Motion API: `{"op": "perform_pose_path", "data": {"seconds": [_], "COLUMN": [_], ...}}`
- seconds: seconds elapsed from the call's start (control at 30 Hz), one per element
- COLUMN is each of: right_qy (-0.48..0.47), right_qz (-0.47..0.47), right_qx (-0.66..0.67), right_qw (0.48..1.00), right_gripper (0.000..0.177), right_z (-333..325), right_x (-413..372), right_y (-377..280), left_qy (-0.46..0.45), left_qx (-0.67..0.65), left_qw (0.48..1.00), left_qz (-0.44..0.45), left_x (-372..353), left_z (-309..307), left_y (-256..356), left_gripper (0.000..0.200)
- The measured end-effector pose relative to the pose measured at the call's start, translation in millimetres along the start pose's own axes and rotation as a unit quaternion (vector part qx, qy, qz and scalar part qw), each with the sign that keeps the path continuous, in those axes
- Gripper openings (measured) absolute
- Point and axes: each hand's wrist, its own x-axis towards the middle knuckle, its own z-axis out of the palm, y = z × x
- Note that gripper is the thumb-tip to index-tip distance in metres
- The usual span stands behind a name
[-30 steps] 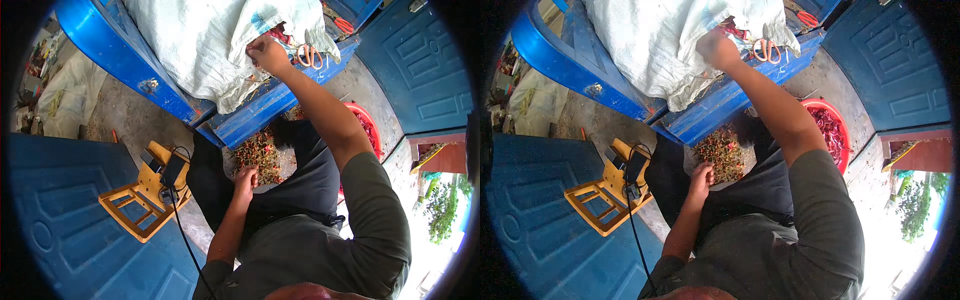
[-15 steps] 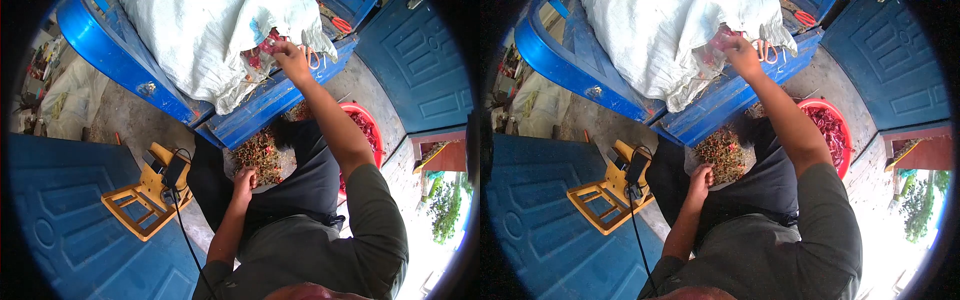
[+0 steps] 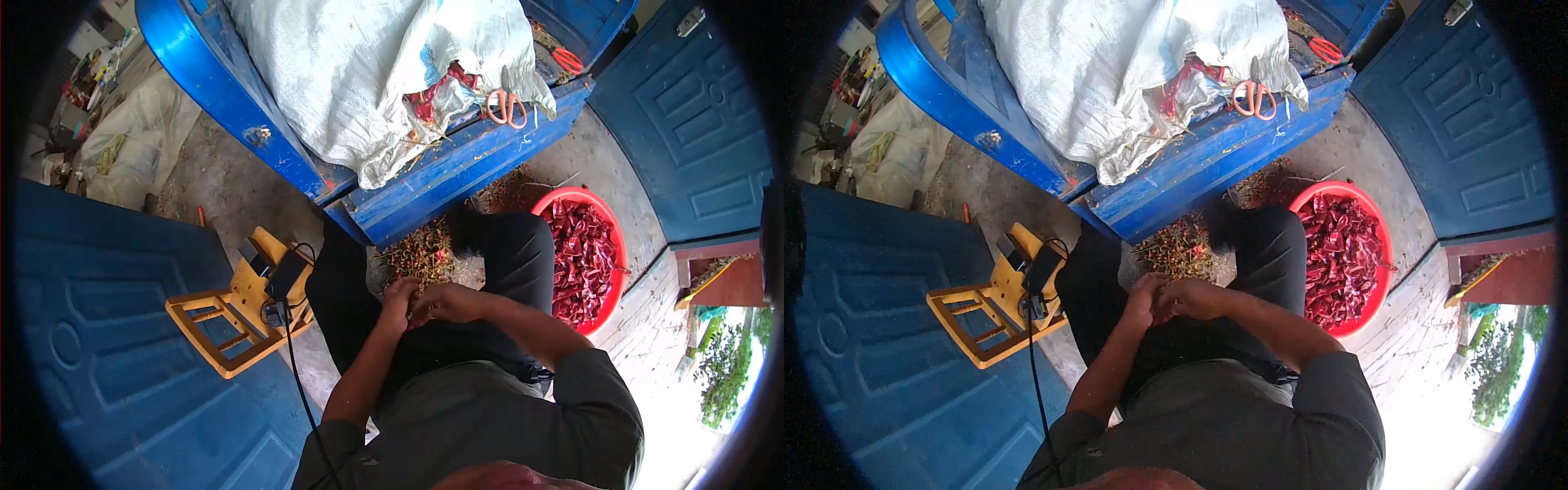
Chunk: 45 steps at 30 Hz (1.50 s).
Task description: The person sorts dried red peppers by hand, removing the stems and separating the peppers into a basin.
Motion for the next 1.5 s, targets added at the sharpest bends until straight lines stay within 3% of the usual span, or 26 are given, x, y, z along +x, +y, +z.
{"op": "perform_pose_path", "data": {"seconds": [0.07, 0.13, 0.27, 0.37, 0.47, 0.53, 0.63, 0.73, 0.83, 0.97, 1.03, 1.17, 1.23, 1.27, 1.33, 1.43, 1.5], "right_qy": [0.028, 0.145, 0.202, 0.162, 0.23, 0.277, 0.302, 0.363, 0.335, 0.323, 0.299, 0.259, 0.273, 0.272, 0.303, 0.315, 0.286], "right_qz": [-0.033, -0.062, -0.096, -0.017, 0.041, 0.15, 0.197, 0.192, 0.222, 0.258, 0.239, 0.229, 0.162, 0.163, 0.071, 0.104, 0.154], "right_qx": [-0.014, -0.04, -0.095, -0.086, -0.131, -0.114, -0.023, -0.039, 0.044, 0.13, 0.242, 0.254, 0.391, 0.39, 0.409, 0.371, 0.375], "right_qw": [0.999, 0.987, 0.97, 0.983, 0.963, 0.942, 0.933, 0.911, 0.915, 0.901, 0.892, 0.903, 0.864, 0.865, 0.858, 0.867, 0.868], "right_gripper": [0.024, 0.021, 0.022, 0.021, 0.026, 0.025, 0.028, 0.031, 0.035, 0.032, 0.032, 0.031, 0.039, 0.039, 0.049, 0.053, 0.045], "right_z": [14.4, 29.4, 43.2, 45.1, 53.9, 54.3, 47.3, 43.1, 36.6, 29.3, 17.9, 2.3, 4.8, 11.3, 26.3, 30.6, 30.3], "right_x": [12.7, 19.9, 19.8, 19.5, 26.3, 31.8, 34.8, 37.0, 34.0, 35.3, 33.7, 29.6, 26.7, 26.4, 25.8, 25.4, 28.9], "right_y": [0.3, 2.4, -0.9, 8.5, 32.7, 37.6, 41.0, 60.9, 58.3, 59.5, 55.3, 48.1, 43.9, 44.3, 44.4, 51.1, 61.3], "left_qy": [0.03, -0.001, 0.013, -0.002, 0.03, 0.017, -0.032, 0.014, 0.055, 0.031, 0.009, -0.006, -0.012, -0.012, -0.008, -0.054, -0.052], "left_qx": [-0.015, -0.021, -0.053, -0.018, 0.02, 0.031, 0.057, 0.076, 0.059, 0.033, 0.026, 0.009, -0.017, -0.019, -0.052, -0.006, -0.018], "left_qw": [0.999, 0.999, 0.998, 0.999, 0.999, 0.999, 0.998, 0.997, 0.997, 0.999, 0.999, 1.0, 0.999, 0.999, 0.999, 0.999, 0.998], "left_qz": [0.028, 0.042, 0.032, 0.032, 0.04, 0.012, -0.009, 0.015, 0.014, 0.017, 0.021, 0.021, 0.024, 0.025, 0.015, 0.001, 0.009], "left_x": [-3.9, -4.8, -10.4, 0.7, 4.0, 13.3, 20.3, 5.2, -1.4, -1.8, -3.6, -3.6, 0.2, 0.7, 1.5, 2.1, 5.1], "left_z": [-2.1, -13.9, -15.7, -21.4, -7.3, -10.5, -20.4, -7.4, -2.3, -2.3, -1.4, 0.1, -1.6, -4.6, -8.2, -8.5, -8.2], "left_y": [0.2, 3.7, 5.4, -3.4, -8.9, -15.7, -14.4, -5.7, -2.7, -0.1, 4.7, 6.6, 0.8, -0.2, 2.4, 1.2, 0.3], "left_gripper": [0.016, 0.017, 0.019, 0.021, 0.024, 0.026, 0.032, 0.024, 0.019, 0.016, 0.016, 0.016, 0.016, 0.016, 0.016, 0.018, 0.018]}}
